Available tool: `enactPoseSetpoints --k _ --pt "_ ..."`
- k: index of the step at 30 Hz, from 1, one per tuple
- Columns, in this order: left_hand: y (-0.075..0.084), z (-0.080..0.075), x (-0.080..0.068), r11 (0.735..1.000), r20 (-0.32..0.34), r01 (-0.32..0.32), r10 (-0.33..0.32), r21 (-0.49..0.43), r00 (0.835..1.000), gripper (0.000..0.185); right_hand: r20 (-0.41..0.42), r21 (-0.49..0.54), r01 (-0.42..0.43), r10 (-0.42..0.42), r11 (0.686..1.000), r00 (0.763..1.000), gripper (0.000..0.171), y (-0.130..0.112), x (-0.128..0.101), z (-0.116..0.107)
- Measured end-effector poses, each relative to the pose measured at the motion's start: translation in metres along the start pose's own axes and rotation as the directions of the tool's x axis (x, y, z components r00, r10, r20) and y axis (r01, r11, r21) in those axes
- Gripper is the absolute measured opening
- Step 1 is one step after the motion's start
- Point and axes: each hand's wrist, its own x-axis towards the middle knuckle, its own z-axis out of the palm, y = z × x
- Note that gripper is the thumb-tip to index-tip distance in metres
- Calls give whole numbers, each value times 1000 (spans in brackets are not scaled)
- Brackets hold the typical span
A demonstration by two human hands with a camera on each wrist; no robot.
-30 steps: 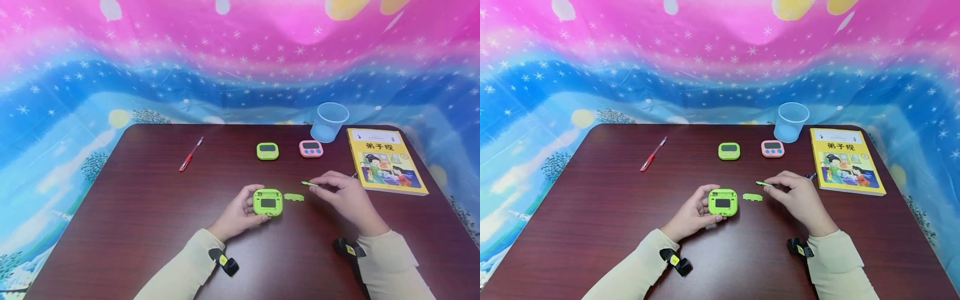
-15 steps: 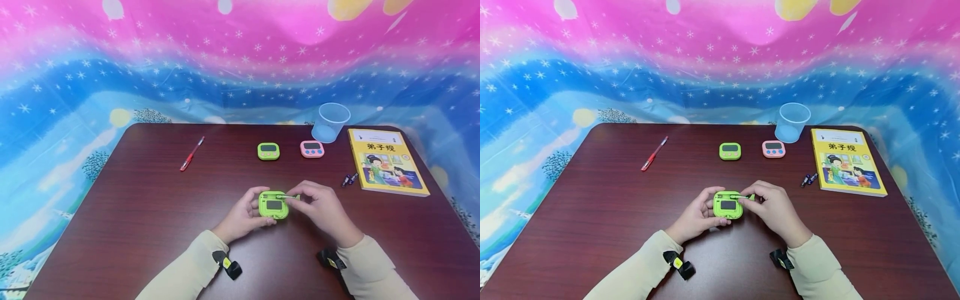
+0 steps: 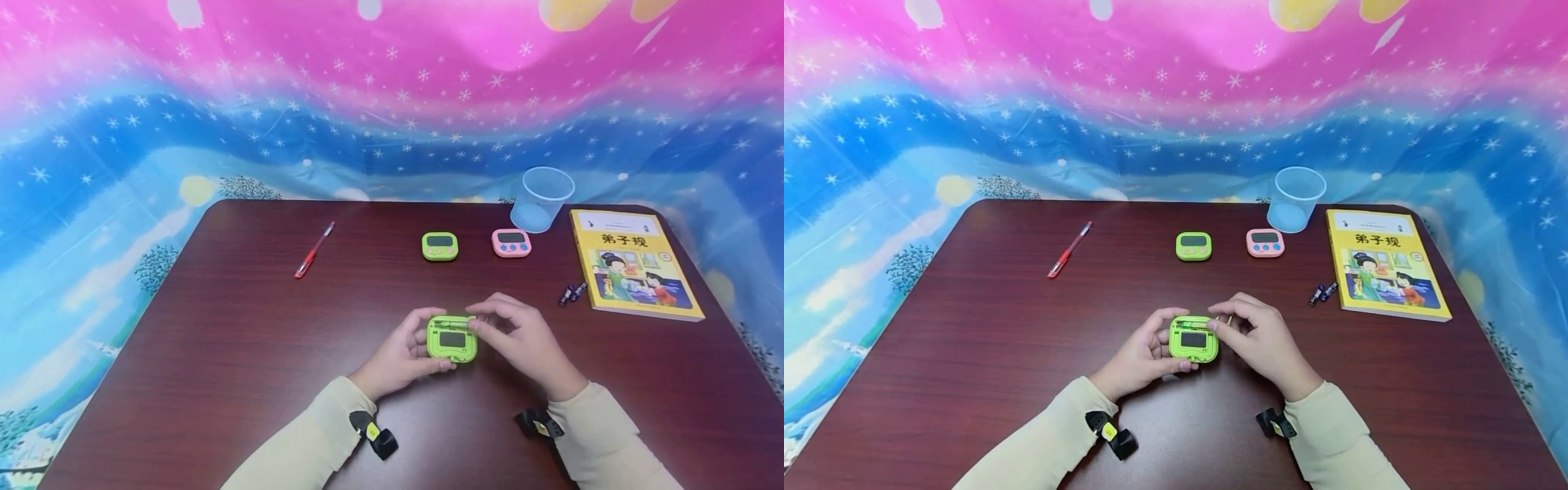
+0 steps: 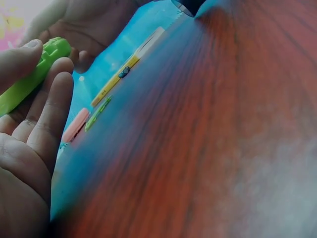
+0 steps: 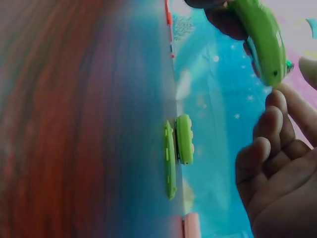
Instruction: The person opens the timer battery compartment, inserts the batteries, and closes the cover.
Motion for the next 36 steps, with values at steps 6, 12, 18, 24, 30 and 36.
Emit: enactPoseSetpoints --k 6,12,18,24,30,36 --pt "0 -1 0 1000 15 -8 8 10 1000 72 96 71 -52 45 996 994 16 8 0 -4" --pt "0 -2 1 999 43 -9 8 40 999 70 217 219 -264 217 939 952 25 11 2 -3" --pt "-3 -2 1 993 63 6 -14 119 998 69 264 274 -334 264 902 928 26 10 3 -1" --pt "-2 -1 2 994 50 5 -11 109 999 70 202 223 -319 277 921 939 22 7 3 4" --pt "-2 -3 3 996 18 6 -7 86 1000 71 118 86 -232 221 969 968 18 14 3 -3" --pt "-1 -3 2 997 3 15 -15 73 1000 74 49 -93 -163 168 982 985 17 24 4 -18"
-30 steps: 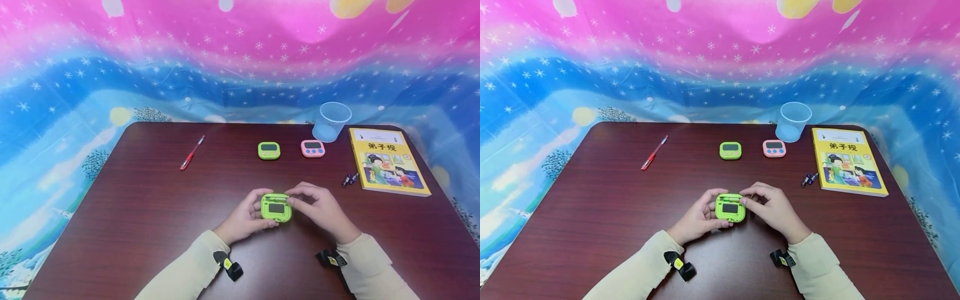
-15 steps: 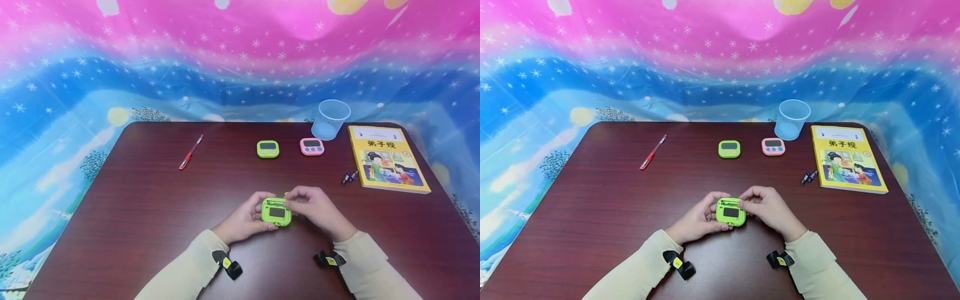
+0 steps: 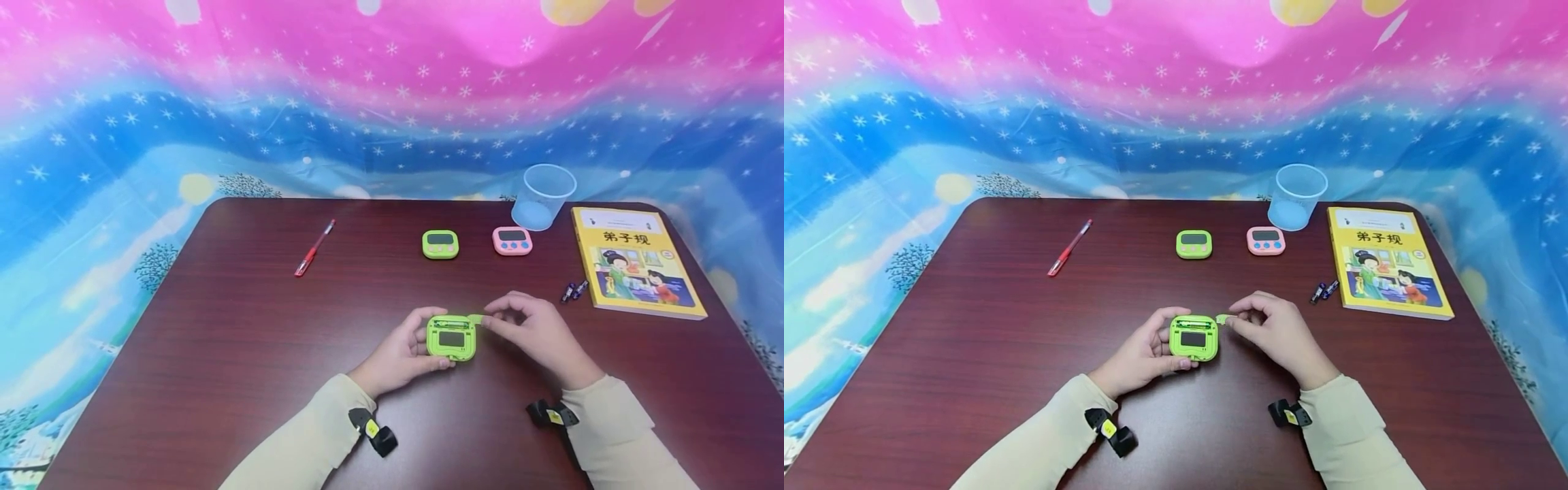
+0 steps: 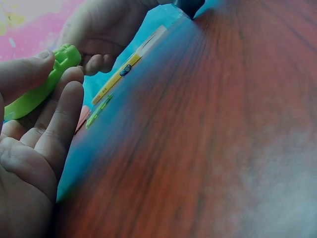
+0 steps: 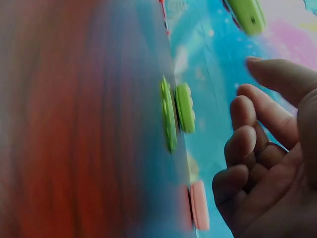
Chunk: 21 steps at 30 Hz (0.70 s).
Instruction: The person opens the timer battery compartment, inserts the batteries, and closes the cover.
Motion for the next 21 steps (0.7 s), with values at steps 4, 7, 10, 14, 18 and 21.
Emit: enactPoseSetpoints --k 4,7,10,14,18,21 --pt "1 0 0 1000 -1 0 0 -6 1000 74 -3 -94 -10 9 996 1000 19 7 2 -4" --pt "1 0 0 1000 -1 -8 8 -9 1000 74 13 -140 -21 23 990 1000 21 9 4 -3" --pt "0 0 0 1000 -2 -11 11 -11 1000 75 38 -169 -42 49 985 998 25 10 5 -1" --pt "-1 0 0 1000 2 -8 8 -19 1000 74 56 -205 -59 72 977 996 23 11 6 1" --pt "-1 0 1 999 6 -10 10 -30 1000 73 87 -210 -48 67 976 994 13 10 7 2" --pt "-1 -1 0 999 4 -11 11 -31 1000 74 109 -150 -65 82 987 991 9 9 7 2"
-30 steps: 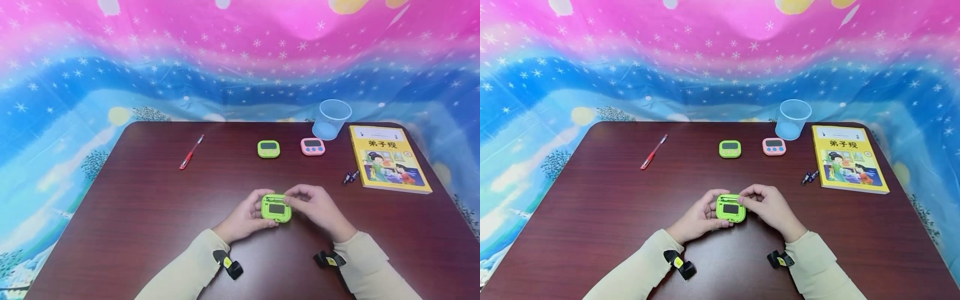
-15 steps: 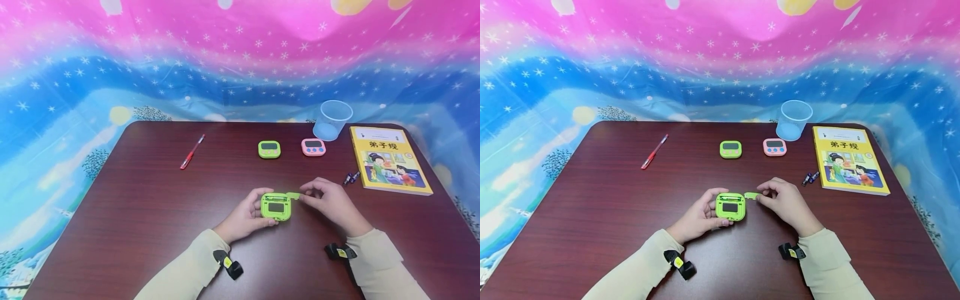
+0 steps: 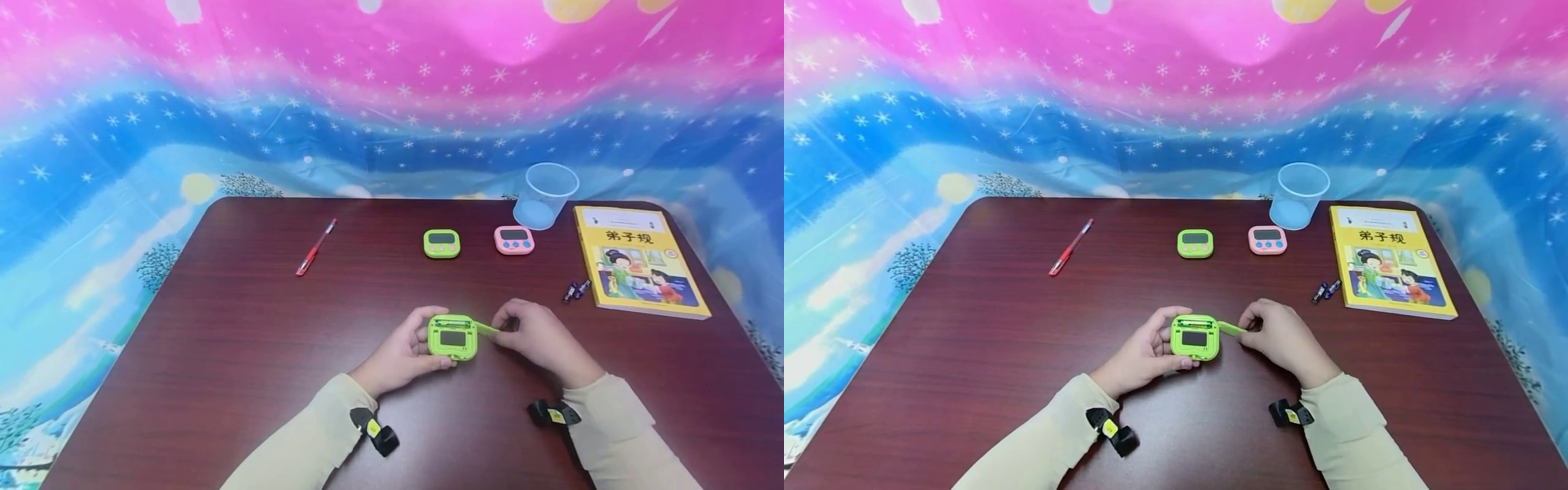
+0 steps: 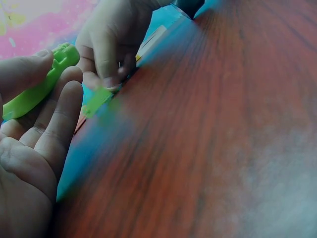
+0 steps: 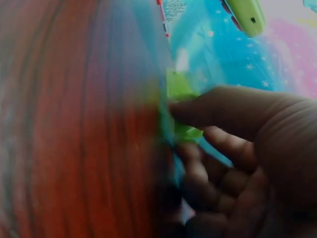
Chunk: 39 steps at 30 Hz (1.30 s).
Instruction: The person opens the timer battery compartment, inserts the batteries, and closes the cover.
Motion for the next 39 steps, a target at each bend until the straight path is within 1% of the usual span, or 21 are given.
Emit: enactPoseSetpoints --k 2,5,8,11,14,16,20,22,25,28,31,33,36,39 --pt "0 0 0 1000 0 2 -2 0 1000 74 -2 67 -14 15 998 1000 9 -1 -1 -1" --pt "0 0 0 1000 1 6 -6 7 1000 73 -37 171 -23 29 985 999 10 -5 -3 -1" --pt "0 1 1 1000 3 6 -6 10 1000 73 -83 234 -14 34 972 996 15 -10 -5 -3" --pt "0 2 1 1000 0 5 -5 15 1000 73 -109 314 -18 55 949 992 17 -16 -8 -5" --pt "1 2 1 1000 -4 7 -7 21 1000 72 -111 383 -16 63 924 992 19 -23 -12 -7" --pt "1 2 1 1000 -4 9 -9 24 1000 71 -107 397 -5 52 918 993 19 -28 -14 -8" --pt "1 2 1 999 0 7 -7 33 1000 72 -113 392 31 15 920 993 14 -37 -16 -5" --pt "0 2 1 999 2 4 -5 38 1000 72 -126 374 56 -9 926 992 11 -40 -15 -2" --pt "-1 2 1 999 3 -7 7 47 1000 71 -142 359 95 -46 929 989 7 -41 -13 4" --pt "-1 2 1 997 9 -18 17 70 1000 70 -148 346 130 -83 929 985 8 -42 -11 11" --pt "-1 3 1 995 13 -21 20 96 1000 71 -144 336 148 -104 930 984 7 -42 -10 15" --pt "0 3 1 994 16 -21 19 105 1000 71 -132 337 139 -100 931 986 8 -42 -9 17" --pt "0 3 1 995 13 -28 27 96 1000 70 -81 377 86 -60 922 995 19 -43 -9 20" --pt "-1 2 0 998 -3 -32 32 62 999 71 10 462 6 -13 887 1000 28 -45 -9 26"
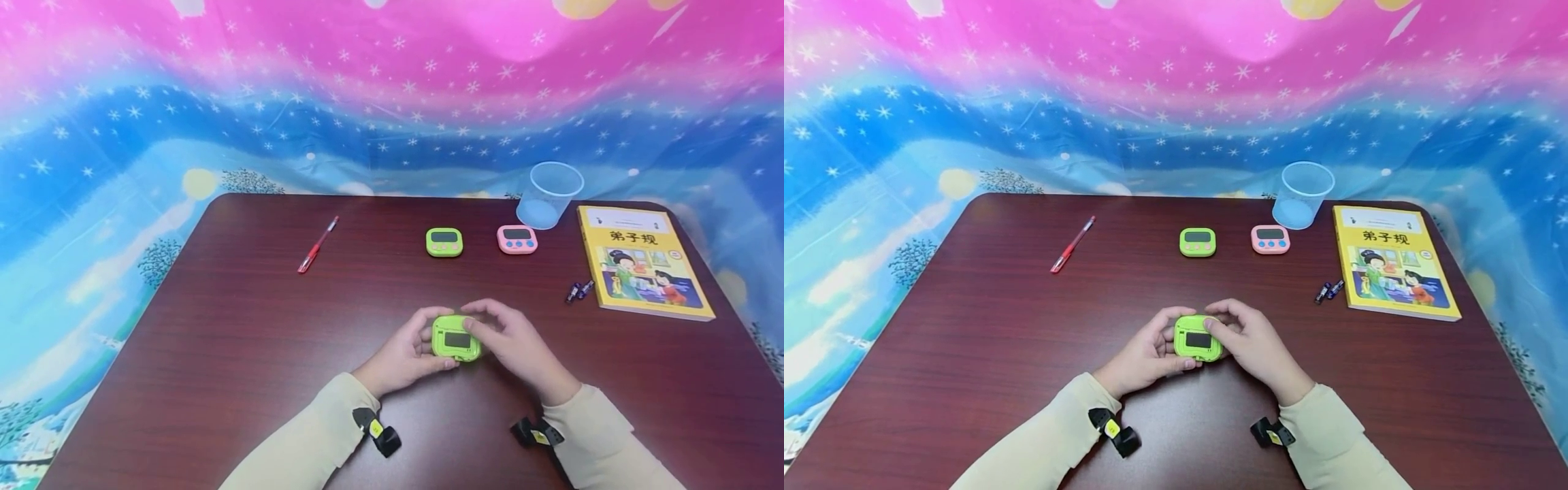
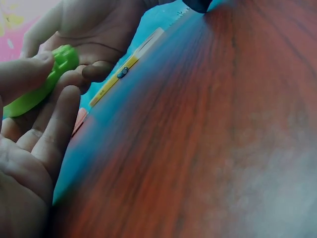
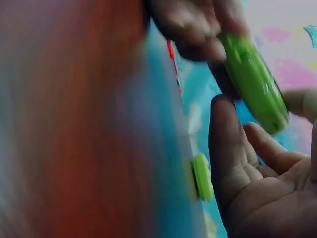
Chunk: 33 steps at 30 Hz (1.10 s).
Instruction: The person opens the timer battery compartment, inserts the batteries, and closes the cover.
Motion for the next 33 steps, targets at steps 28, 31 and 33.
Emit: enactPoseSetpoints --k 28,31,33 --pt "10 5 1 987 -304 151 -163 -61 939 26 -66 336 -31 57 942 996 35 10 -3 38" --pt "10 6 1 988 -307 146 -156 -55 939 24 -55 347 -32 54 937 997 34 10 -3 37" --pt "9 5 2 988 -308 144 -153 -51 939 23 -49 356 -31 51 934 998 33 10 -4 37"
